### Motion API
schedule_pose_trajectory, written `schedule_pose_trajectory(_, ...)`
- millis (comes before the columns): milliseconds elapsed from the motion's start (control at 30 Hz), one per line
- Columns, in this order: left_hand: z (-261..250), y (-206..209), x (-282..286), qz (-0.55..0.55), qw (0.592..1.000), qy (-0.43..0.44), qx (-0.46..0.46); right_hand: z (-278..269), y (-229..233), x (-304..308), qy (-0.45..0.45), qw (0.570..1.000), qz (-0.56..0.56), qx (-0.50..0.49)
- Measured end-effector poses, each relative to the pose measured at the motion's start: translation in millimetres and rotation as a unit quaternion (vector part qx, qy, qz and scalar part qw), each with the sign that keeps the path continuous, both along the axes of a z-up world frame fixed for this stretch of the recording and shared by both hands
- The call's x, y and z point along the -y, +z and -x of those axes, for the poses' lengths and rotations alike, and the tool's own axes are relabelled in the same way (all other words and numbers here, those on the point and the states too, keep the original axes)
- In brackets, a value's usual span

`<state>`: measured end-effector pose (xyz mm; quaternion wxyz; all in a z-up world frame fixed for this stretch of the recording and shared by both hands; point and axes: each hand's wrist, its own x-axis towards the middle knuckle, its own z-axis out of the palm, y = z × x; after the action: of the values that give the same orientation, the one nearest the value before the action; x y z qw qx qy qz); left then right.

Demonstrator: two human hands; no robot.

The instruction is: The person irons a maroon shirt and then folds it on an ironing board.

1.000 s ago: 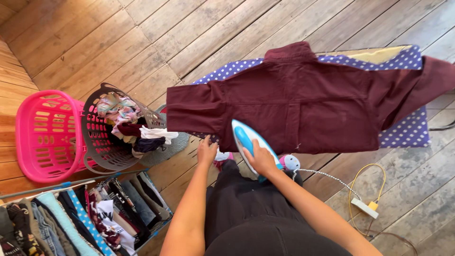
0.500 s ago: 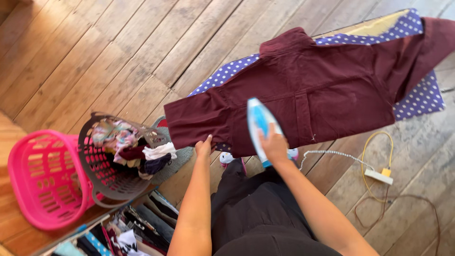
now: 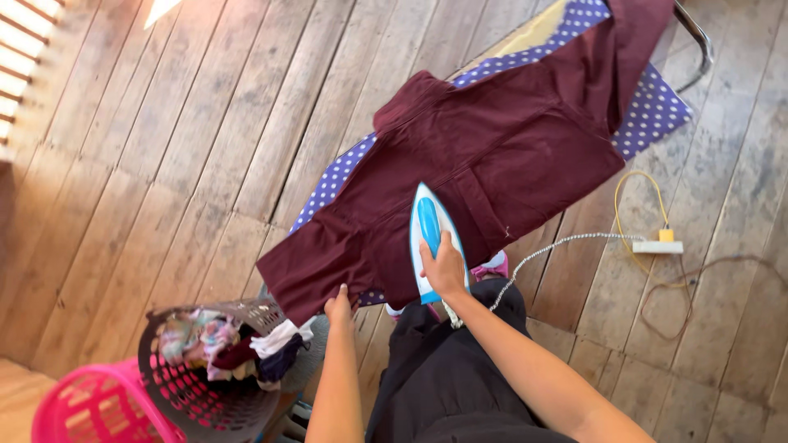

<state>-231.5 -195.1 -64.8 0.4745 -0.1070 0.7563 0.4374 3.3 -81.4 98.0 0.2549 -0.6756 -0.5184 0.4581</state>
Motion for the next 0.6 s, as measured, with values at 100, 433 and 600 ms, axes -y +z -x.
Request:
schedule_pose_trajectory(100,5.2,0.6,-5.2,-0.016,0.999,0.004,0.047,-11.1,-7.5,-26.1,-0.002,0.997,-0.030,0.071)
schedule_pose_trajectory(433,-0.9,7.4,-7.5,0.045,0.998,-0.038,-0.013,-60.7,18.8,16.6,-0.005,0.998,0.043,0.051)
schedule_pose_trajectory(600,-13.4,12.5,1.1,0.031,0.994,-0.053,-0.093,-54.3,37.6,-26.7,0.083,0.994,0.048,0.056)
